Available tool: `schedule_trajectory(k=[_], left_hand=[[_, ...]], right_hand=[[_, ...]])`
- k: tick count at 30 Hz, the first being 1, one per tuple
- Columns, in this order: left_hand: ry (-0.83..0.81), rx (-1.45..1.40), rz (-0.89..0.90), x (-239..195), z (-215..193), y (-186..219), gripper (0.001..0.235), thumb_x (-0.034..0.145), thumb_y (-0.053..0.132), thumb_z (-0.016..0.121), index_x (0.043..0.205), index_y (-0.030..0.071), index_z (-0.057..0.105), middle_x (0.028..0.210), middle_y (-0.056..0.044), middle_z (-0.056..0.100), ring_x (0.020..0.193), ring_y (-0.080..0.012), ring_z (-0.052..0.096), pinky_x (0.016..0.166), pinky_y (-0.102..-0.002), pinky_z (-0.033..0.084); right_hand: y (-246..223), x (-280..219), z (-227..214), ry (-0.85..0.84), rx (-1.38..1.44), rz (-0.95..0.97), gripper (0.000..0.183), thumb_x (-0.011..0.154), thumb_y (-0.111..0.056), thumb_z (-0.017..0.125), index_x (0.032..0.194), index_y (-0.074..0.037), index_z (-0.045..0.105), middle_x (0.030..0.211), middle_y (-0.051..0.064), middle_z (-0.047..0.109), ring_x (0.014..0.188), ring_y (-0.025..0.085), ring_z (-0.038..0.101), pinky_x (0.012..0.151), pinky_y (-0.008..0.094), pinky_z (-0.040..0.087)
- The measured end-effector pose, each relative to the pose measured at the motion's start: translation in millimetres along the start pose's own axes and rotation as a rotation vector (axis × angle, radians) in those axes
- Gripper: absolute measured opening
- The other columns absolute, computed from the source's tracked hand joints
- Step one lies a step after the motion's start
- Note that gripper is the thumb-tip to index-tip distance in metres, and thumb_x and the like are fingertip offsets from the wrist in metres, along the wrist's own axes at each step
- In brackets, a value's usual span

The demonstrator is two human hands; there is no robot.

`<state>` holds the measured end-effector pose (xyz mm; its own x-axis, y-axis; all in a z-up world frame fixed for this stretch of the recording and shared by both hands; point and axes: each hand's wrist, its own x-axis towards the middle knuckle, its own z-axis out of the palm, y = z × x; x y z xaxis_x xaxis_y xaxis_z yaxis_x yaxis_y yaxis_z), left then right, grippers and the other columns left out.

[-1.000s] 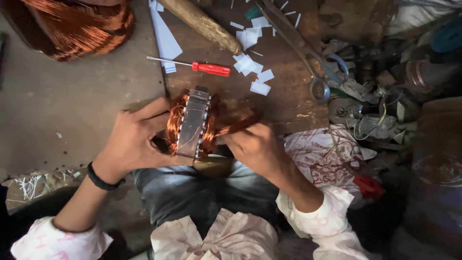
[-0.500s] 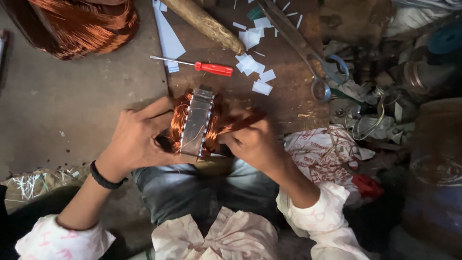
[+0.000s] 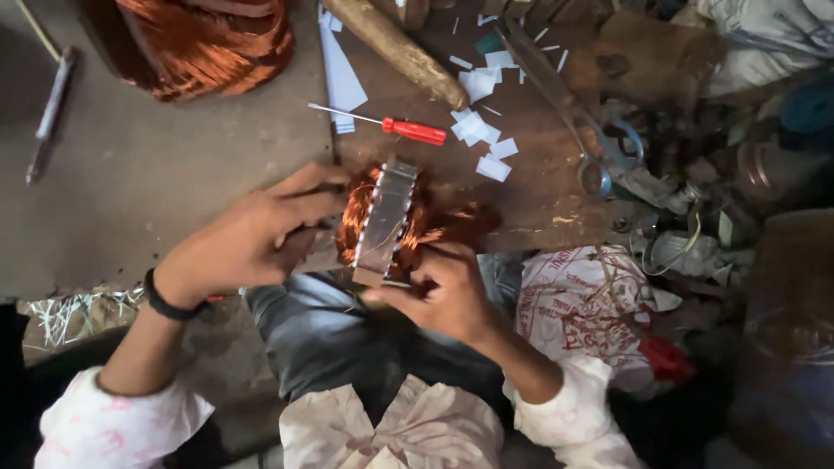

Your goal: The recorder is rewinding a motor stator by inserting copper wire coils and using insulation strips.

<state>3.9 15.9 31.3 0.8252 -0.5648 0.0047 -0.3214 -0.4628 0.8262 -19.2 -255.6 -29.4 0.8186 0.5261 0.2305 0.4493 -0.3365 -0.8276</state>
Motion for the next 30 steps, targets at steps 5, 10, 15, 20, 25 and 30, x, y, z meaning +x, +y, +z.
schedule_trajectory(k=[5,10,15,20,25,30], left_hand=[[0.030,-0.115,0.182,0,0,-4,0.033,0.093,-0.002,0.061,0.127,-0.002,0.063,0.140,-0.018,0.056,0.132,-0.0377,0.055,0.106,-0.043,0.045],[-0.030,-0.268,0.082,4,5,10,0.026,0.099,0.005,0.063,0.124,0.002,0.064,0.127,-0.014,0.066,0.117,-0.0272,0.063,0.099,-0.038,0.051],[-0.120,-0.716,-0.407,-3,24,-23,0.043,0.098,0.003,0.064,0.141,0.003,0.069,0.108,-0.023,0.070,0.090,-0.0200,0.061,0.079,-0.037,0.049],[-0.186,-1.517,-0.198,2,6,0,0.052,0.095,0.014,0.058,0.142,-0.005,0.052,0.120,-0.013,0.071,0.099,-0.0190,0.067,0.089,-0.031,0.053],[-0.003,-1.352,-0.353,2,21,-25,0.043,0.103,0.020,0.058,0.134,-0.009,0.059,0.108,-0.009,0.071,0.092,-0.0169,0.069,0.082,-0.030,0.056],[0.007,-0.951,-0.503,10,17,-26,0.032,0.103,0.005,0.066,0.133,-0.006,0.072,0.093,-0.013,0.076,0.074,-0.0124,0.062,0.061,-0.025,0.046]], right_hand=[[-23,13,-5,0.165,0.048,-0.075,0.037,0.076,-0.018,0.094,0.066,-0.008,0.059,0.074,0.004,0.068,0.061,0.015,0.059,0.055,0.033,0.041],[-46,36,-36,0.092,0.553,0.321,0.025,0.082,-0.017,0.084,0.086,-0.004,0.063,0.085,0.002,0.071,0.061,0.007,0.052,0.049,0.026,0.036],[-27,22,-44,-0.017,1.004,0.653,0.024,0.094,-0.018,0.075,0.106,0.002,0.070,0.088,0.002,0.070,0.059,0.004,0.052,0.047,0.021,0.037],[-20,3,-59,0.251,0.231,0.326,0.018,0.102,-0.014,0.070,0.116,-0.003,0.073,0.095,0.006,0.071,0.078,0.012,0.066,0.068,0.024,0.051],[-40,24,-65,0.328,-0.233,-0.015,0.041,0.094,-0.001,0.071,0.134,-0.001,0.063,0.130,0.017,0.065,0.119,0.030,0.065,0.103,0.038,0.051],[-35,32,-58,0.246,-0.299,-0.086,0.055,0.093,-0.001,0.070,0.145,0.003,0.054,0.141,0.022,0.059,0.130,0.041,0.059,0.111,0.047,0.047]])
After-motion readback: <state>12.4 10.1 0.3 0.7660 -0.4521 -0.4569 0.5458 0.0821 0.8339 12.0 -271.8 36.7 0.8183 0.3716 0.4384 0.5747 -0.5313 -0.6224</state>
